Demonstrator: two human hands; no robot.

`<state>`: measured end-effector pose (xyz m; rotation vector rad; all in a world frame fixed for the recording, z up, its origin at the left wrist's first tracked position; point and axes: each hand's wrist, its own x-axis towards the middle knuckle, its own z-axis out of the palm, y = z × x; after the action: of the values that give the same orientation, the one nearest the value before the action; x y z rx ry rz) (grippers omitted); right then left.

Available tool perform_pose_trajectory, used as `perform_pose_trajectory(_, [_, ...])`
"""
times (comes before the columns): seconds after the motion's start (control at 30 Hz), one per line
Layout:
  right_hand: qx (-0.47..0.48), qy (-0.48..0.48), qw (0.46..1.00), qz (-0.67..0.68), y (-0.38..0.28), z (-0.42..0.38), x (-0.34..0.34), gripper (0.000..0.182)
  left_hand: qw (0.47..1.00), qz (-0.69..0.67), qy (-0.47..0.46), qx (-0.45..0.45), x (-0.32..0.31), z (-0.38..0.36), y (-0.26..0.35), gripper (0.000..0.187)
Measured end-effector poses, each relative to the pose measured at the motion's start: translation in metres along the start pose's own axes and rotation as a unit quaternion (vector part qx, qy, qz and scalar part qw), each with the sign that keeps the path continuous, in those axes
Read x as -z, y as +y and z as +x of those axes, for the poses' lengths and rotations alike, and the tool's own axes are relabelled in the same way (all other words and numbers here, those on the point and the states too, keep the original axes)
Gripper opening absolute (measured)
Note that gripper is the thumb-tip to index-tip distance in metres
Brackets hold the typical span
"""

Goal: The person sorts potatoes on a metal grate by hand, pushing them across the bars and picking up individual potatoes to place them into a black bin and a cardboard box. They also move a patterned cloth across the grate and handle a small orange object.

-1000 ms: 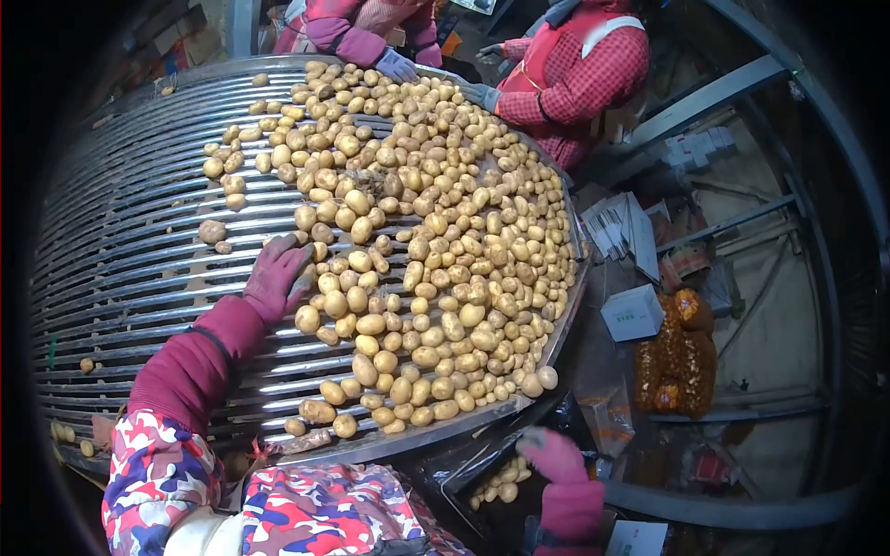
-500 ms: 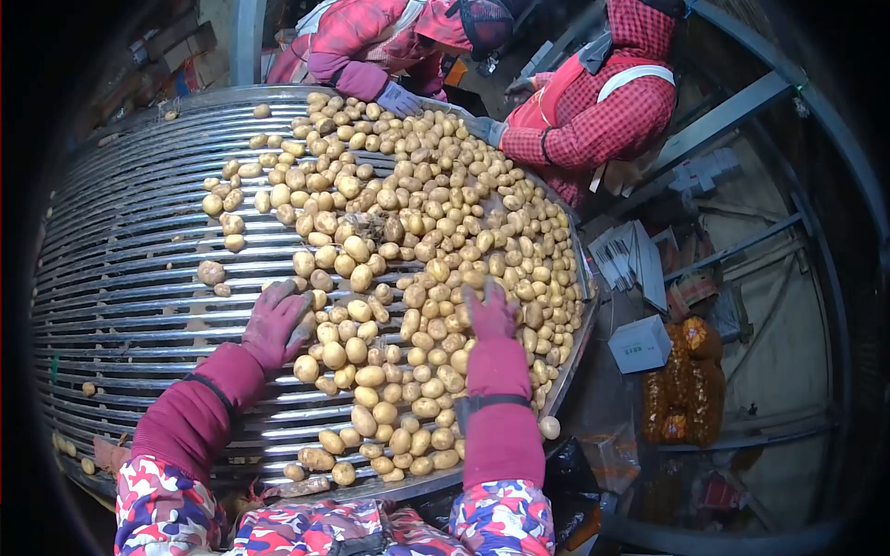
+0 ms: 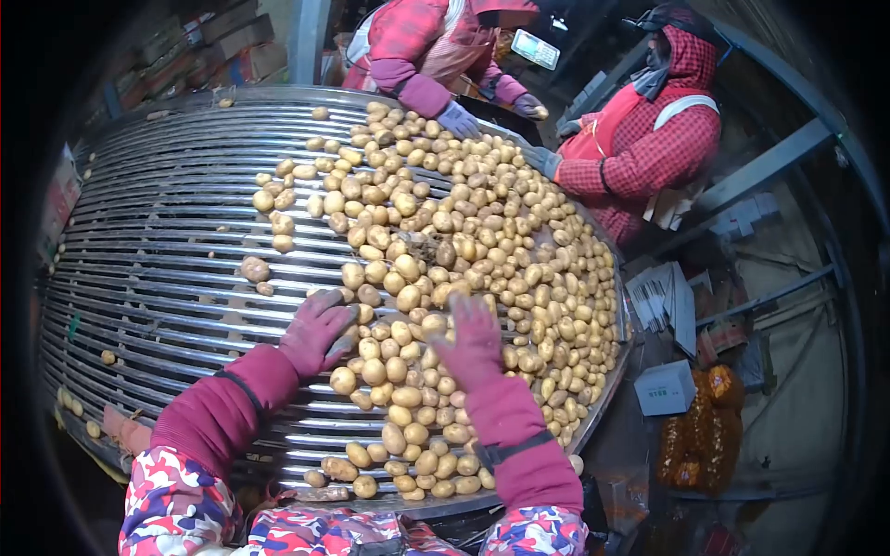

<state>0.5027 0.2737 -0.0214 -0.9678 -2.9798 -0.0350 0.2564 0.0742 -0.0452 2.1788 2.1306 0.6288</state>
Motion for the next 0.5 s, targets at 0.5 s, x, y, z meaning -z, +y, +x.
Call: perform_pose_trajectory(0.5, [-0.021,0.102,0.995,-0.013,-0.013,0.143,-0.008,0.039,0.999,-0.050,0.021,-0.003,0.003,0.001,-0.001,0.068])
